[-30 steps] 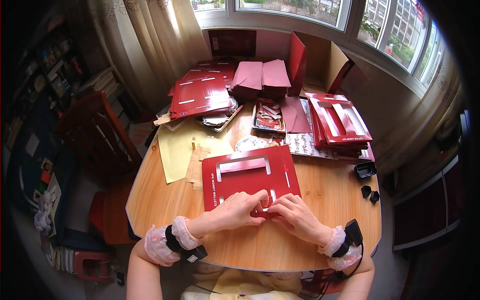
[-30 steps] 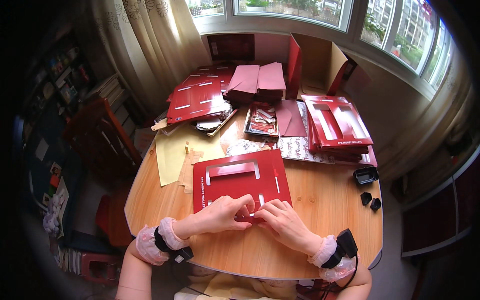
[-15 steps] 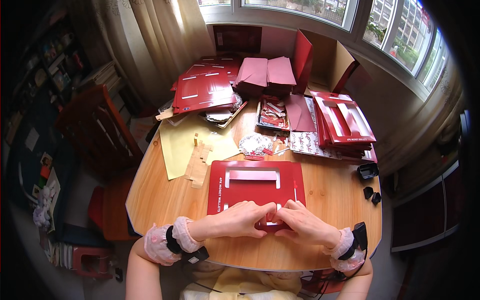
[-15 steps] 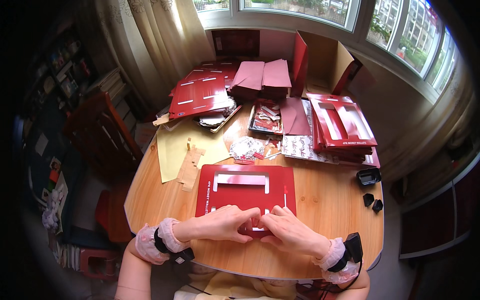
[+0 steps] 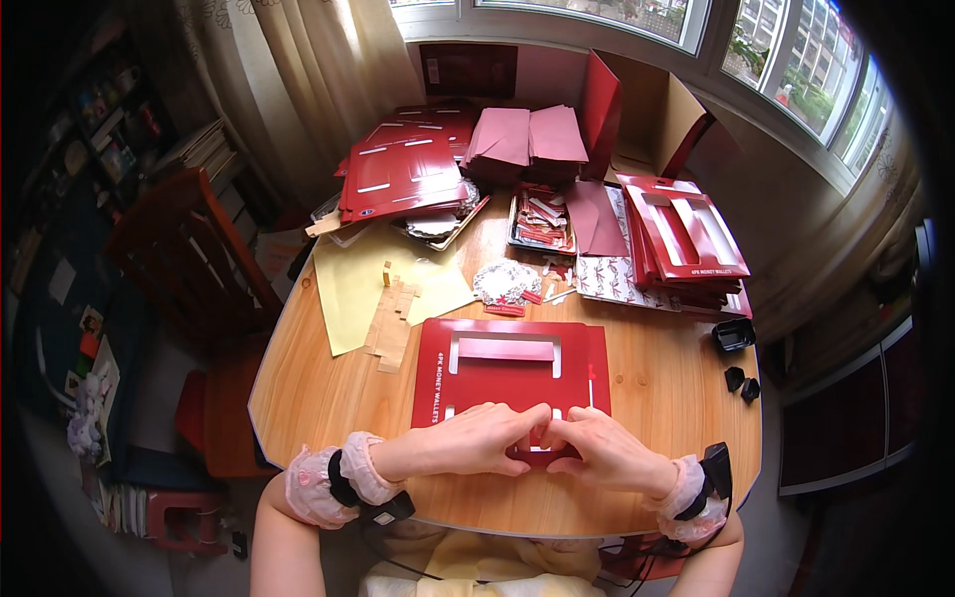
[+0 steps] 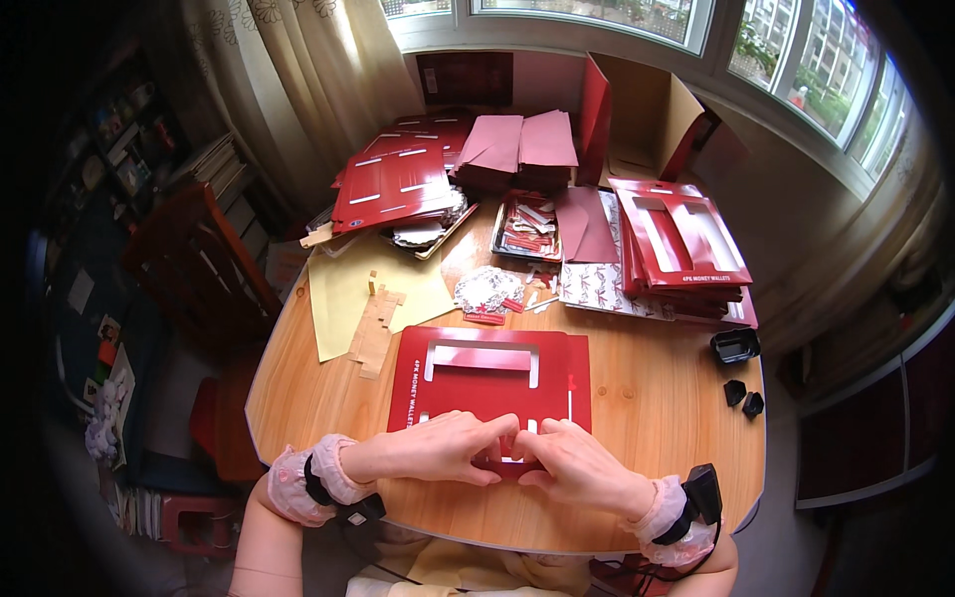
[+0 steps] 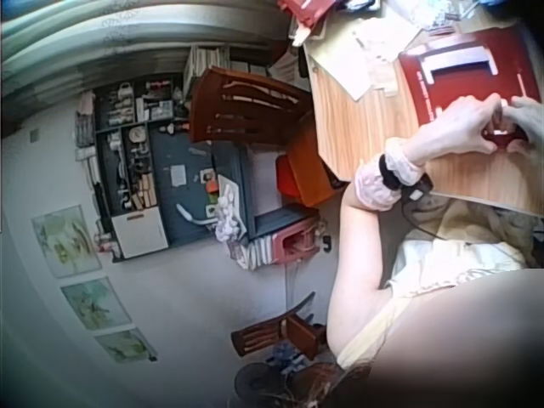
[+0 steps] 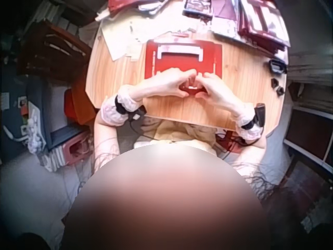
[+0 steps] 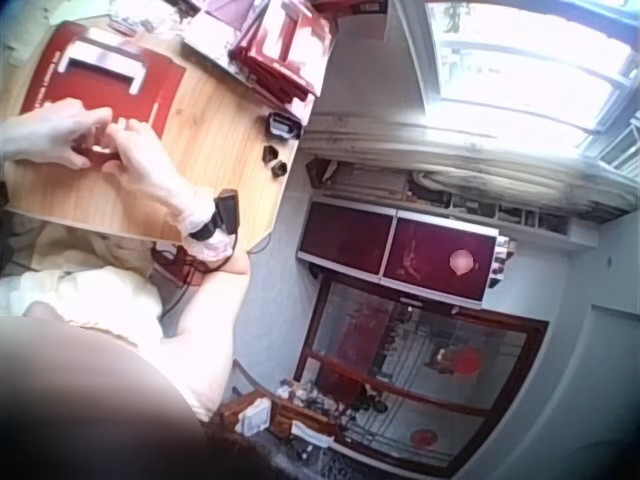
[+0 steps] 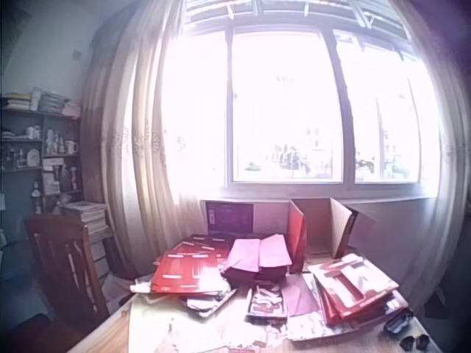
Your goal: Folding and assembling red cardboard packaging or wallets.
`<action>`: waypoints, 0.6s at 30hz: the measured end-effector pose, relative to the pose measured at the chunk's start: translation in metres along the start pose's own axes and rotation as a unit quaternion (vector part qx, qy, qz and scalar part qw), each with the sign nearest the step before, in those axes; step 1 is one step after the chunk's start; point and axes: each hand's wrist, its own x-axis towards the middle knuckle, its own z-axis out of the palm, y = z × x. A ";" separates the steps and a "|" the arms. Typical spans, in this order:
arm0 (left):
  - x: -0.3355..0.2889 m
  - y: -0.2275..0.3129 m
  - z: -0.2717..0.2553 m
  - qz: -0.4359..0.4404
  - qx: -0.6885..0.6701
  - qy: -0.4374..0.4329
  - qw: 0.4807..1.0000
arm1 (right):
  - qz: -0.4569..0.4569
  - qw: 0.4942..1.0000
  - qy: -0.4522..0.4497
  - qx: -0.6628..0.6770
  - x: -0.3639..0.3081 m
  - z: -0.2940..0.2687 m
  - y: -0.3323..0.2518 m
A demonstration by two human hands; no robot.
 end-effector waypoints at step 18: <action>0.000 -0.004 -0.001 0.015 0.024 -0.002 1.000 | -0.061 0.993 0.011 -0.104 0.001 0.002 -0.007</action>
